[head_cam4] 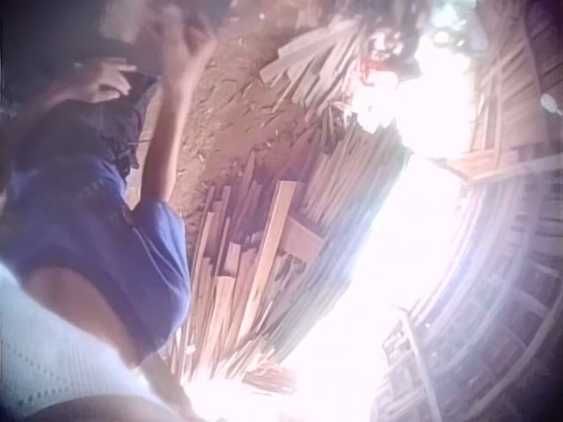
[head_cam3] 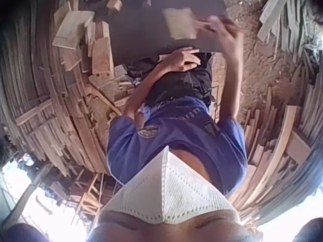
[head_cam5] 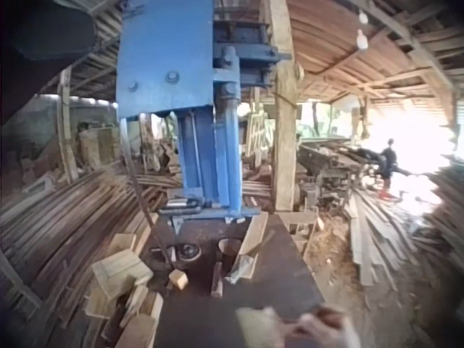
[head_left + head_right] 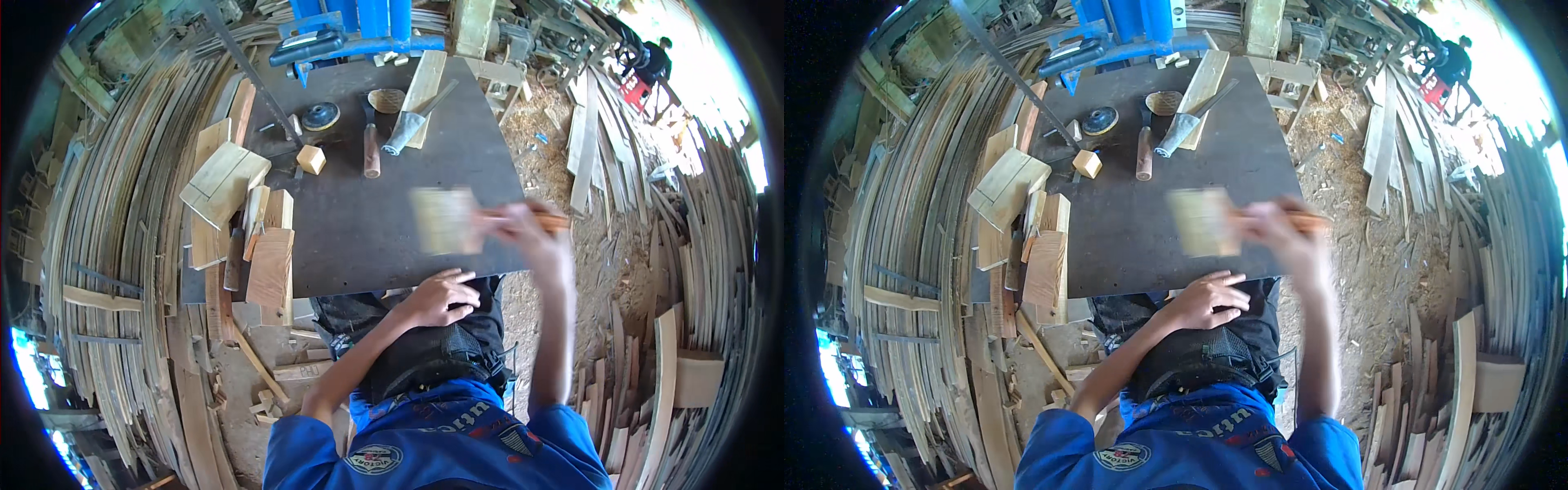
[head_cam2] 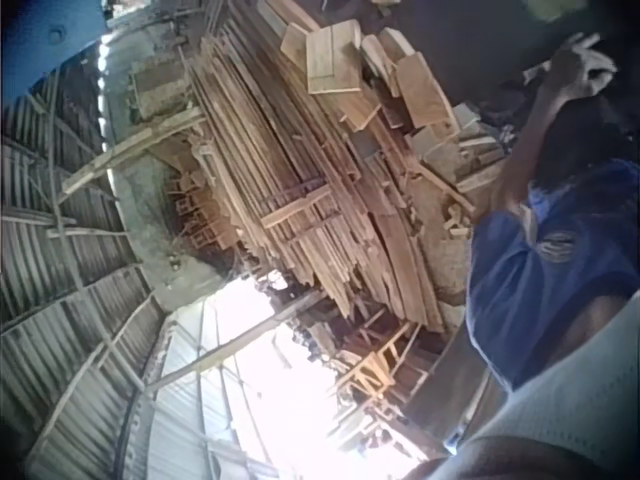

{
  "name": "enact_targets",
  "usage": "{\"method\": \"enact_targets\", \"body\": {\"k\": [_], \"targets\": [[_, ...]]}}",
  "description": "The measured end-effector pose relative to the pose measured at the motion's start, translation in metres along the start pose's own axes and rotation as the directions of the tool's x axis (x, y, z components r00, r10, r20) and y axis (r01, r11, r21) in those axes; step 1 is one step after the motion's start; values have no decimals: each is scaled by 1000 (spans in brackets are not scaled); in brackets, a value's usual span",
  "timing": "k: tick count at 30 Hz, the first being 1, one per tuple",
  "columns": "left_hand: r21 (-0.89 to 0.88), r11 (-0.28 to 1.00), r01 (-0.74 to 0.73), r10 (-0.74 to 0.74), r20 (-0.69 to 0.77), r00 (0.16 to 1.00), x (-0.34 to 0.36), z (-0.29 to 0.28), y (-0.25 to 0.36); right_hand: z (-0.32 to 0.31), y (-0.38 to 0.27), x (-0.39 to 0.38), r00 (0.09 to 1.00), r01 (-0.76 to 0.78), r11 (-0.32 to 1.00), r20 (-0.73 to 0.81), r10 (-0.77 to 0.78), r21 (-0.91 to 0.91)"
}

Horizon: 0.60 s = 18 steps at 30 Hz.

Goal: The person brushes a small wooden block with a brush, then uses a hand saw to cut the block on a workbench. After cutting, the person brushes the block again to remove sawdust. The workbench is cluttered with wood pieces and tools.

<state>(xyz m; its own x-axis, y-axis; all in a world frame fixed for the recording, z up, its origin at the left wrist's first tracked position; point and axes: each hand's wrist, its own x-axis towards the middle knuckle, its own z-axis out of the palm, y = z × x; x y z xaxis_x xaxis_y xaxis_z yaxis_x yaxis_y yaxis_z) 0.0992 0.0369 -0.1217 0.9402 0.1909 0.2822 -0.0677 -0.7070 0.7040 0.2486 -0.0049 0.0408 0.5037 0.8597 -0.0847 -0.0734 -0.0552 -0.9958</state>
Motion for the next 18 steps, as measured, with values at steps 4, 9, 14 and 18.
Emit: {"method": "enact_targets", "body": {"k": [4, 9, 14, 18], "targets": [[-225, 931, 286, -250, 177, 952, -14, -7, 13, 107, 70, 12, 806, 265, 961, 530, -263, 73], [-440, 792, 423, -376, 194, 906, -41, 12, -29, 19, 103, 30, 963, 17, 968, 265, 51, -249], [-479, 541, 691, -677, 240, 696, -55, 32, -63, -157, 61, 45, 747, 102, 315, -136, -650, -944], [4, 801, 599, -599, -23, 801, -59, 58, -87, -122, 75, 42, 897, 214, 438, -3, -443, -873]]}}
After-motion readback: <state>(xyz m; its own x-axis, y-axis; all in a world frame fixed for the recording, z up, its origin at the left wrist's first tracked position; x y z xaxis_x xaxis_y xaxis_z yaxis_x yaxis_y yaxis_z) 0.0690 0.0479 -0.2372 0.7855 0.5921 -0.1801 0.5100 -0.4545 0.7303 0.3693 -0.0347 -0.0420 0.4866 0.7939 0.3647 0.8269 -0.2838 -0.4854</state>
